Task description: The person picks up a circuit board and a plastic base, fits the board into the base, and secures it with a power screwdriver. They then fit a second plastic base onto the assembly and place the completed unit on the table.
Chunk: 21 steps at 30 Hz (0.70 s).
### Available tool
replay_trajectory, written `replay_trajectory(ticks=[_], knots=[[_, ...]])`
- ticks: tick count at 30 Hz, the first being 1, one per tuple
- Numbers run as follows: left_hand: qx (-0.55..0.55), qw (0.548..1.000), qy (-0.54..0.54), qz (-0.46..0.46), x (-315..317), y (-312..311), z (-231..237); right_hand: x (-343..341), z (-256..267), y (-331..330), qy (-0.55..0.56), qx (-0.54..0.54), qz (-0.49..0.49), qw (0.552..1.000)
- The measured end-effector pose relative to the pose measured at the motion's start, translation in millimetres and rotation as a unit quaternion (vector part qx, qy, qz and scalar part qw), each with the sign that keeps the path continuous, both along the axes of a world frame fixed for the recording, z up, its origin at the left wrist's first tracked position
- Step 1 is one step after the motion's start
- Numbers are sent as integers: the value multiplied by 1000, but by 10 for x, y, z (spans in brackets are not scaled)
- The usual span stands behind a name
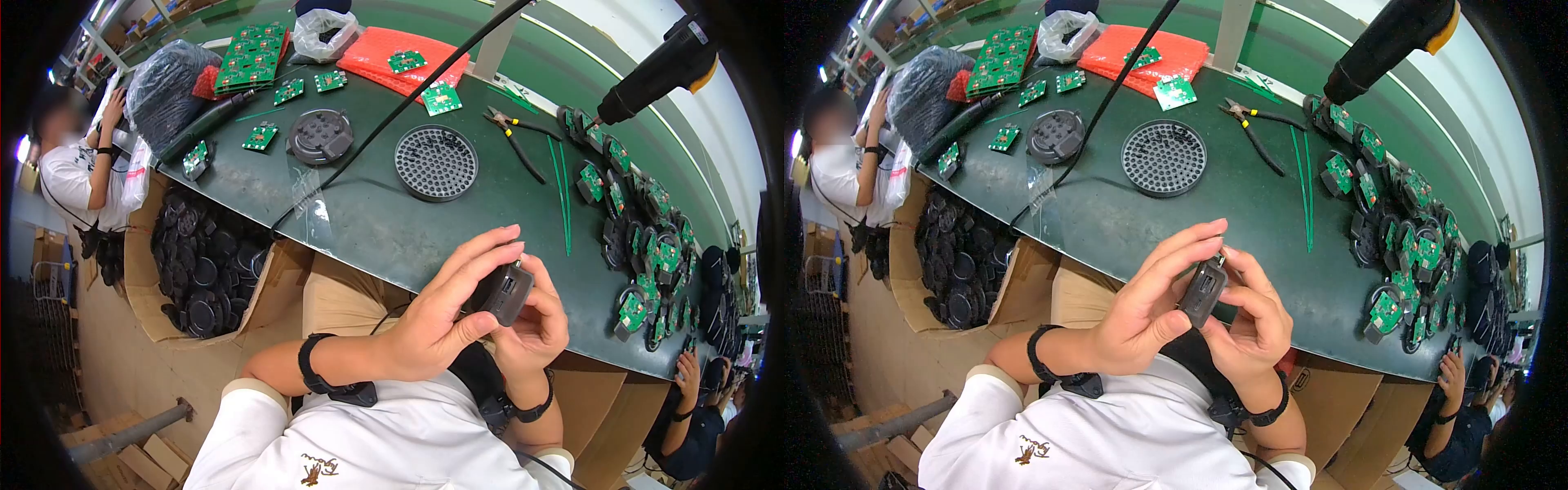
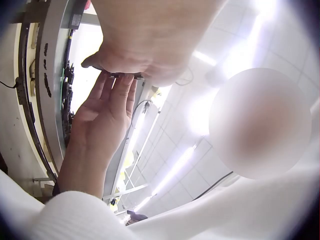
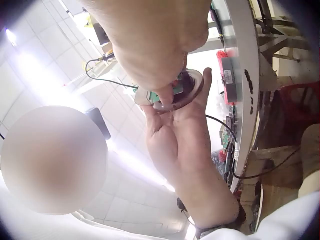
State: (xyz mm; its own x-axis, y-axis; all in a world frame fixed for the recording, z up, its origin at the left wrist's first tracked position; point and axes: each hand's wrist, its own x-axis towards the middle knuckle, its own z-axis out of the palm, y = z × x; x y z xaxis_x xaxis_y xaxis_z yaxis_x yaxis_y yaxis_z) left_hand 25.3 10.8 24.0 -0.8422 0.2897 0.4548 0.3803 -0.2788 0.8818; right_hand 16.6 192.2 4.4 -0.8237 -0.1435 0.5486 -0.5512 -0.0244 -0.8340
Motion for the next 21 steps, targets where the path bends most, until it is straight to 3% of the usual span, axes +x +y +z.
replay_trajectory(ticks=[5, 10, 12, 13, 15, 17, 18, 19, 20, 21], knots=[[12, 1000, 0, -5, 8, 16, -5, -3, -13, 29, -4, -6, 5, 1000], [111, 992, -61, 7, -4, 51, -8, -30, 11, 23, -22, 31, -3, 999], [129, 990, -57, 29, -34, 86, -84, -69, 81, -31, 77, 91, 5, 993], [148, 986, -54, 51, -54, 101, -137, -57, 172, -51, 78, 90, 4, 993], [151, 985, -46, 63, -97, 106, -232, -26, 367, -85, 107, 202, -30, 973], [162, 985, -30, 53, -153, 103, -313, -79, 239, -63, 97, 208, -73, 971], [142, 984, 12, 106, -223, 104, -340, -189, 221, 26, 113, 240, -65, 962], [139, 985, 10, 104, -253, 17, -336, -308, 210, 99, 129, 271, -55, 952], [-48, 983, 59, 168, -273, -132, -265, -429, 200, 125, 124, 269, -33, 955], [-234, 940, 107, 223, -280, -219, -224, -534, 222, 140, 157, 309, -30, 938]])
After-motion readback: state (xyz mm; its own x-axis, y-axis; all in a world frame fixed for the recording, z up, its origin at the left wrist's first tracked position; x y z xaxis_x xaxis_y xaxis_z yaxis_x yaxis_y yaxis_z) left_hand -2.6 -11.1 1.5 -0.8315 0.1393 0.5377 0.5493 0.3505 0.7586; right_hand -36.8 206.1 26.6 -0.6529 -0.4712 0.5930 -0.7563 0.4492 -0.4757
